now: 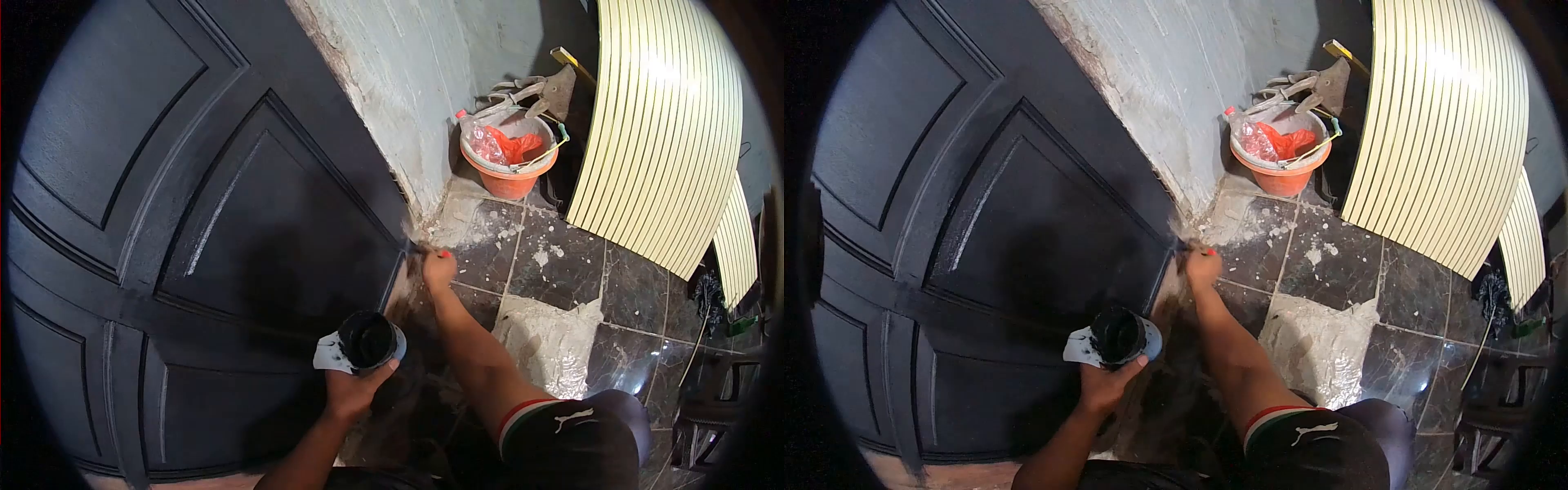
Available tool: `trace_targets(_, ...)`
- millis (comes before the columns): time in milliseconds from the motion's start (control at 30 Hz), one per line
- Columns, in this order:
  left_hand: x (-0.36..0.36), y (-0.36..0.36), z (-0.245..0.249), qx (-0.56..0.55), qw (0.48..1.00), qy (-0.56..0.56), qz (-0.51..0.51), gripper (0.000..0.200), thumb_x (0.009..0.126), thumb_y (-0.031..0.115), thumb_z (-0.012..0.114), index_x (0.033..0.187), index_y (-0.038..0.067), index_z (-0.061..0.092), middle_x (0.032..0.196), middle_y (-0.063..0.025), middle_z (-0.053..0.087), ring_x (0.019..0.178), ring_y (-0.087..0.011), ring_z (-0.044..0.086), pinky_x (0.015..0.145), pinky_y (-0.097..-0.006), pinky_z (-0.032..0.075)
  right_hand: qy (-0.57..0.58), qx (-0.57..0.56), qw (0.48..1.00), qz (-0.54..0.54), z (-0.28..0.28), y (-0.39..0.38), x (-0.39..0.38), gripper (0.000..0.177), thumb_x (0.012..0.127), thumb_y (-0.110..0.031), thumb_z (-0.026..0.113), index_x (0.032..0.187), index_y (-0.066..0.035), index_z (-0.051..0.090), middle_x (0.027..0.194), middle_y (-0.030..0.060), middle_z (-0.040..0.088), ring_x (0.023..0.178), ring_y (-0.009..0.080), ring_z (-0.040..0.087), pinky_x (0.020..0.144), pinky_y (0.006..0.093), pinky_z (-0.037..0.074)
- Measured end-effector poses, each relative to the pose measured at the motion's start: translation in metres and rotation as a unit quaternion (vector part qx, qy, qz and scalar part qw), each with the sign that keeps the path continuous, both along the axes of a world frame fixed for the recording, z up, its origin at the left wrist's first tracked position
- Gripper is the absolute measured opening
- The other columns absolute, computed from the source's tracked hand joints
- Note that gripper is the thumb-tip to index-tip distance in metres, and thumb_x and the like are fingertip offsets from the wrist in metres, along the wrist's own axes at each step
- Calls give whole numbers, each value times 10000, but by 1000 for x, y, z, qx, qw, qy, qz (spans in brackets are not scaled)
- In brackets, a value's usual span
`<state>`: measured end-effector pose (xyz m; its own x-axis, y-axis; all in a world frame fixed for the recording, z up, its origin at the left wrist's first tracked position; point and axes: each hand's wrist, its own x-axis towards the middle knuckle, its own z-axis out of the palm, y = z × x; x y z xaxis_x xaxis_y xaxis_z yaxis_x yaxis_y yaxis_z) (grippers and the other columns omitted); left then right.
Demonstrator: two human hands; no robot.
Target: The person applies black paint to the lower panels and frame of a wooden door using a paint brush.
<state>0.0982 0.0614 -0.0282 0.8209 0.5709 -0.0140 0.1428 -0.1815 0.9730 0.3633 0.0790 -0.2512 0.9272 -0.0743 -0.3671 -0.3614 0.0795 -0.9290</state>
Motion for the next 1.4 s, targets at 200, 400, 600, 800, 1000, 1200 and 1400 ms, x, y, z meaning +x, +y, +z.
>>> trace_targets(200,0,-2,7,11,1000,-1,-12,581,820,33,882,1331,12,608,1281,-73,667,1196,-202,632,1084,-370,481,-153,-58,986,9,5,29,23,240,858,-262,771,882,-26,803,809,214,755,789,369,744,768,464,563)
trace_targets(400,2,-2,7,11,1000,11,-15,587,824,31,877,1341,7,601,1290,-78,667,1201,-205,635,1085,-372,483,28,536,842,48,155,-12,32,136,1006,-97,693,1071,14,649,900,123,718,734,186,700,712,272,592)
trace_targets(600,2,-2,6,4,1000,13,-17,596,823,34,878,1347,7,597,1304,-80,662,1221,-204,625,1095,-373,473,79,281,956,22,-2,18,36,160,955,-102,698,958,54,731,900,176,764,757,254,736,697,343,588)
trace_targets(800,0,2,5,3,1000,7,-25,627,815,50,890,1361,11,583,1329,-86,646,1239,-213,615,1097,-379,472,-179,-71,981,30,47,19,52,272,835,-273,776,880,-5,795,836,247,749,812,377,753,788,447,564)
trace_targets(1000,7,-7,9,23,1000,2,17,553,793,19,892,1277,12,625,1237,-66,676,1174,-177,642,1058,-357,507,-87,434,896,31,191,10,56,172,955,-110,721,1022,48,729,904,146,748,772,232,731,728,301,576)
trace_targets(1200,1,2,-1,11,1000,19,-9,652,806,71,904,1367,7,578,1325,-90,642,1225,-219,613,1100,-373,461,98,339,936,-2,29,26,43,179,943,-118,701,963,54,744,889,168,763,812,257,750,769,349,611)
trace_targets(1400,2,-3,11,49,999,-7,2,579,800,50,899,1303,24,614,1269,-68,659,1193,-194,631,1073,-356,489,-202,-286,928,124,-8,-28,75,303,834,-301,703,781,-4,734,840,271,723,829,478,704,812,534,552)
